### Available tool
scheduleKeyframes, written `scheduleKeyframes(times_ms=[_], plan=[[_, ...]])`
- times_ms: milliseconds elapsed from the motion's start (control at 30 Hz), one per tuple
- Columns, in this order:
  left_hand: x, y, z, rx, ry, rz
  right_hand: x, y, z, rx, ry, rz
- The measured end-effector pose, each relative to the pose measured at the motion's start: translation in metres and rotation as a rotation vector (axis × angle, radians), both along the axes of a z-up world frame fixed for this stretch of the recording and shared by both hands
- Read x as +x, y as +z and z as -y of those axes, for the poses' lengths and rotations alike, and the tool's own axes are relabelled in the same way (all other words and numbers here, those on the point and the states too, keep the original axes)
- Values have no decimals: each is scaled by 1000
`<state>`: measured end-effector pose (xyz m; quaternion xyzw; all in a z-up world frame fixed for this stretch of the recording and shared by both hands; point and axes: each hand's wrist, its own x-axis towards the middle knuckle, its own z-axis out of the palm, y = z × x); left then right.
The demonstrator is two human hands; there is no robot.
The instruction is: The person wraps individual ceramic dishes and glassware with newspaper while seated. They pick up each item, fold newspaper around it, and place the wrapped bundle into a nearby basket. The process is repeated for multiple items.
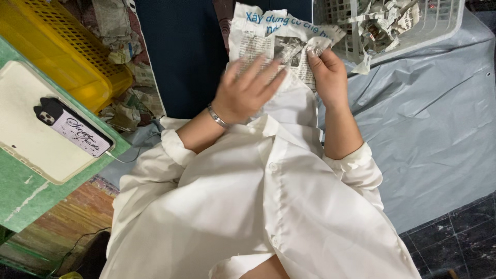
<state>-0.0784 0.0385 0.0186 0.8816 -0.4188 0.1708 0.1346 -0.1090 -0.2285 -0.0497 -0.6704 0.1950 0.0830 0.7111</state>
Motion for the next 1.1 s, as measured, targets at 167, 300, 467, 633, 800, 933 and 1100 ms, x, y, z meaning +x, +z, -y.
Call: scheduleKeyframes(times_ms=[167,300,467,633,800,933,1100], plan=[[13,-1,27,54,-42,-266,10,-4,-1,85,-43,-18],[34,-8,34,57,-51,-420,14,-10,5,125,-127,-141],[40,-12,35,36,-17,-486,7,-17,20,165,-182,-58],[38,-21,41,-16,31,-521,-25,-33,32,128,-57,16],[43,-29,49,-29,87,-485,-4,-37,19,120,-200,46],[42,-30,50,-19,104,-507,5,7,-14,-629,-344,204],[40,-41,51,-78,151,-492,-5,66,-40,-1242,261,986]])
